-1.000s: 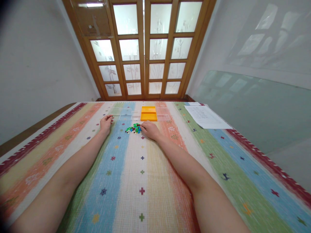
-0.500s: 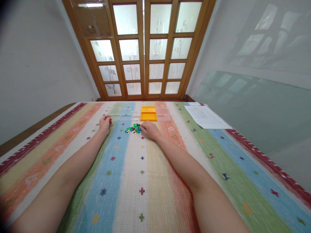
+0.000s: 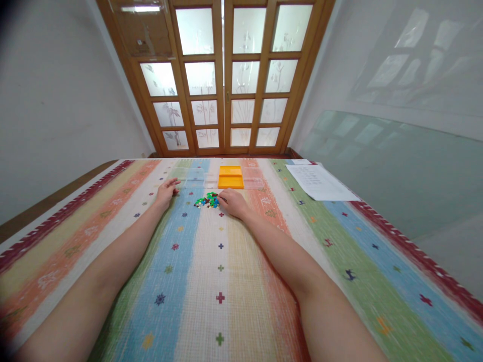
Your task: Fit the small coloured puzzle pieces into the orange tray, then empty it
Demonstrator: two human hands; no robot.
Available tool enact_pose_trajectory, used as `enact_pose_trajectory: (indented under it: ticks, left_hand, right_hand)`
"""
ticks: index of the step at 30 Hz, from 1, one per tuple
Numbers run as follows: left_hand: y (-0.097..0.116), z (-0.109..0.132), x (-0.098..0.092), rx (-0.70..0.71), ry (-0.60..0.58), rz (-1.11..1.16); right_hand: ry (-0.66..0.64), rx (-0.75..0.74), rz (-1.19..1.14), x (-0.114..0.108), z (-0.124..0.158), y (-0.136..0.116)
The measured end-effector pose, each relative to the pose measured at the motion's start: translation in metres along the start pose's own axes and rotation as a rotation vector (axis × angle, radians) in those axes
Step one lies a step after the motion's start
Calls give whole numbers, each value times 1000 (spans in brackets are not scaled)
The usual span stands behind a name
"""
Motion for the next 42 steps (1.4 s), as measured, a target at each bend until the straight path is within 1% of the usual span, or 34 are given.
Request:
enact_pose_trajectory:
  ticks: [4, 11, 15, 22, 25, 28, 31, 35, 38, 40, 42]
  left_hand:
    - [-1, 1, 5, 20, -37, -61]
    - [-1, 2, 6, 11, -53, -63]
    - [0, 2, 7, 18, -48, -58]
    - [2, 5, 8, -16, -49, -42]
    - [3, 6, 9, -13, -52, -40]
    - [3, 6, 10, 10, -62, -81]
    - [4, 6, 11, 54, -72, -184]
    - [10, 11, 14, 163, -95, -359]
    - [19, 19, 20, 306, -135, -506]
    - [25, 27, 26, 398, -180, -589]
    - [31, 36, 34, 475, -234, -654]
  right_hand:
    - [1, 11, -10, 0, 0, 1]
    - [9, -1, 1, -1, 0, -1]
    - [7, -9, 19, -1, 0, -1]
    - [9, -9, 11, 0, 0, 0]
    - [11, -45, 24, -2, 0, -5]
    - [-7, -142, 19, -2, -1, -20]
    - [-46, -251, 6, 4, 0, -37]
    - [-83, -306, -9, 13, 3, -46]
    - [-74, -306, -38, 15, 3, -43]
    - [-19, -273, -62, 10, 1, -36]
    - [54, -206, -83, 3, -1, -25]
Point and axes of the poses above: each hand's wrist, its own z-axis away from the middle knuckle, its own x-axis out of the palm, y = z × x, the point moved 8 cm from there along -z, towards the middle knuckle, and after that the axes turned 7 degrees about y, right-handed, at the moved point
